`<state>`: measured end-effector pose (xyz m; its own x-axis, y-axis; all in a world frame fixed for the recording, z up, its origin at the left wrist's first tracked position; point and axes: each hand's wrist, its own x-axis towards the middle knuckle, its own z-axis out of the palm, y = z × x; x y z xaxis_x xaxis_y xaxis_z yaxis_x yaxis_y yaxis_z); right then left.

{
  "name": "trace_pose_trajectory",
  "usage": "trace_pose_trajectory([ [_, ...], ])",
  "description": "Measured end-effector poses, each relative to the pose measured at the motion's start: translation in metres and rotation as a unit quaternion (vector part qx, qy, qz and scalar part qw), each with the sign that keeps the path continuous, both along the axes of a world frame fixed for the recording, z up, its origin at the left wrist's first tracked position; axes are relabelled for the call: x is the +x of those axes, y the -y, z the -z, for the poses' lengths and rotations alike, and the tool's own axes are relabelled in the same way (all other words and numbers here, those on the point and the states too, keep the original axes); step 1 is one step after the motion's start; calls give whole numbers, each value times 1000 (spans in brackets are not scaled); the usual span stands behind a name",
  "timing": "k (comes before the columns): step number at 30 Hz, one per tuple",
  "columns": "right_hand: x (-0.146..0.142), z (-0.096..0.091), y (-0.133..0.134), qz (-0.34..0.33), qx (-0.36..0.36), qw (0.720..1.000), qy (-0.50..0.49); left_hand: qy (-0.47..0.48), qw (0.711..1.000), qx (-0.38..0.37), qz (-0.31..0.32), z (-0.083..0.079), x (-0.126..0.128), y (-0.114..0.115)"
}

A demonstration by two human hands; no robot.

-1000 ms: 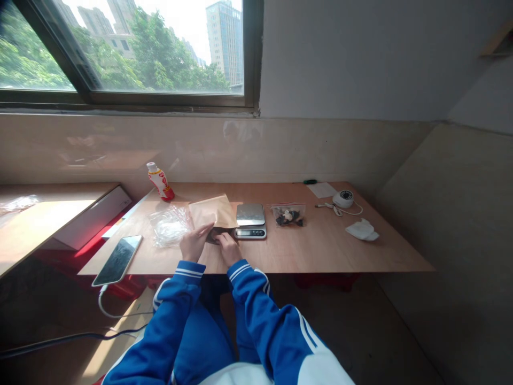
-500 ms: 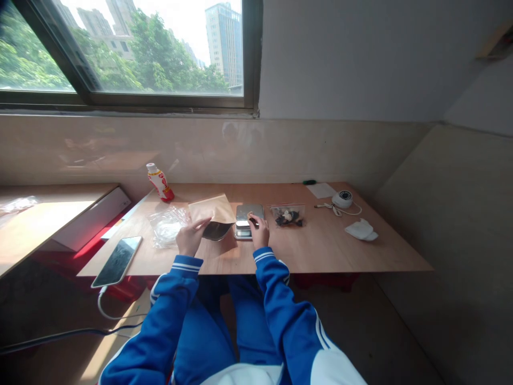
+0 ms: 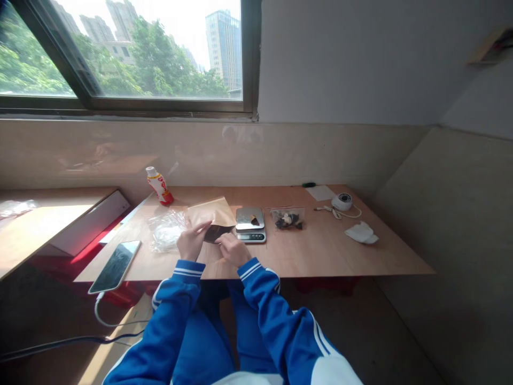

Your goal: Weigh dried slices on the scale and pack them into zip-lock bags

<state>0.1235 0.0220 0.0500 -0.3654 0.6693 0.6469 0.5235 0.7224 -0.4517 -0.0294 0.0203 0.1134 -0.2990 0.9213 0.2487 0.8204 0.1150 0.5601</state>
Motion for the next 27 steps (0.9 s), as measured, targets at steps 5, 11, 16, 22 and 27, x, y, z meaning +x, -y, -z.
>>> trace_pose_trajectory([
  [5, -44, -19, -7, 41, -126, 974, 186, -13, 1000, 10, 0, 6, 4, 10],
  [11, -56, -24, -31, 107, -193, 945, 241, -8, 998, 54, -30, 22, 7, 19],
  [16, -45, -21, -19, 120, -204, 939, 252, 16, 998, 57, -16, 23, 8, 18],
  [22, -33, -16, 6, 130, -106, 972, 165, 29, 998, 48, -28, 17, 7, 16],
  [27, -20, -20, 20, 62, -95, 993, -31, 28, 999, 36, -20, 10, 6, 14],
])
